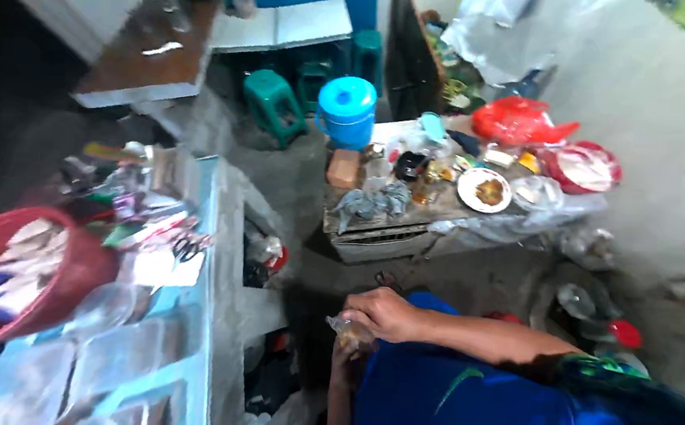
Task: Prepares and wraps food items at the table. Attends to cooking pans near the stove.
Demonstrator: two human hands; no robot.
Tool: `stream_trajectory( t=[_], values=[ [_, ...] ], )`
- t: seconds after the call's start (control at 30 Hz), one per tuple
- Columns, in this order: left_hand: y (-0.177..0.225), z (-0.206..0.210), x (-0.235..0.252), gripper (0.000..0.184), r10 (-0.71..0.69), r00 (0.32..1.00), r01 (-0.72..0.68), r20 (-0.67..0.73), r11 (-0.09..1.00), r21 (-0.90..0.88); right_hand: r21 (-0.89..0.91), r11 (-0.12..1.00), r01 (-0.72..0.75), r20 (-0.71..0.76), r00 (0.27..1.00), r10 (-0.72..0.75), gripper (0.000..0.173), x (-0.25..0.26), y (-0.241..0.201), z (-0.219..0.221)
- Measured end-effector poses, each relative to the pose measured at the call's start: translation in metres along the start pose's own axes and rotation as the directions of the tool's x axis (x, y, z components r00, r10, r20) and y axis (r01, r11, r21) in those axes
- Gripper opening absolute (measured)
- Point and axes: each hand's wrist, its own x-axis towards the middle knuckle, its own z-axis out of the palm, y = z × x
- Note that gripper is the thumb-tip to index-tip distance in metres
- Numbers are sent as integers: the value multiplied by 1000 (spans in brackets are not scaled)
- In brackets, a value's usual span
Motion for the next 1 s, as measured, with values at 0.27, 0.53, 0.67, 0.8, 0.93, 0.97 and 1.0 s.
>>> stream_trajectory(
  t=[0.27, 0.53, 0.67, 0.8, 0.93, 0.97, 1.0],
  values=[
    [-48, 79, 94, 37, 55, 996, -56, 64, 998, 4, 120, 971, -206, 26, 978, 205, 62, -29, 77, -91],
    [-120, 210, 208, 35, -44, 998, 45, -43, 999, 17, 95, 993, -76, -274, 957, 99, 13, -62, 201, -222],
    [-140, 274, 237, 63, -126, 984, 134, 123, 989, -62, 251, 946, -207, -306, 910, 280, 24, -90, 222, -276],
    [-148, 297, 262, 64, -133, 976, 122, 170, 990, 69, 496, 858, -135, -440, 813, 382, 23, -111, 252, -294],
    [-145, 323, 281, 55, -159, 983, 151, 97, 985, 82, 563, 826, -10, -639, 629, 444, 12, -123, 263, -305],
    [-143, 335, 284, 44, -150, 988, 145, 38, 982, 118, 556, 831, -2, -666, 597, 447, 12, -127, 265, -307],
    [-140, 348, 287, 37, -144, 989, 146, -22, 979, 146, 552, 834, 11, -685, 575, 446, 13, -130, 267, -310]
  ],
)
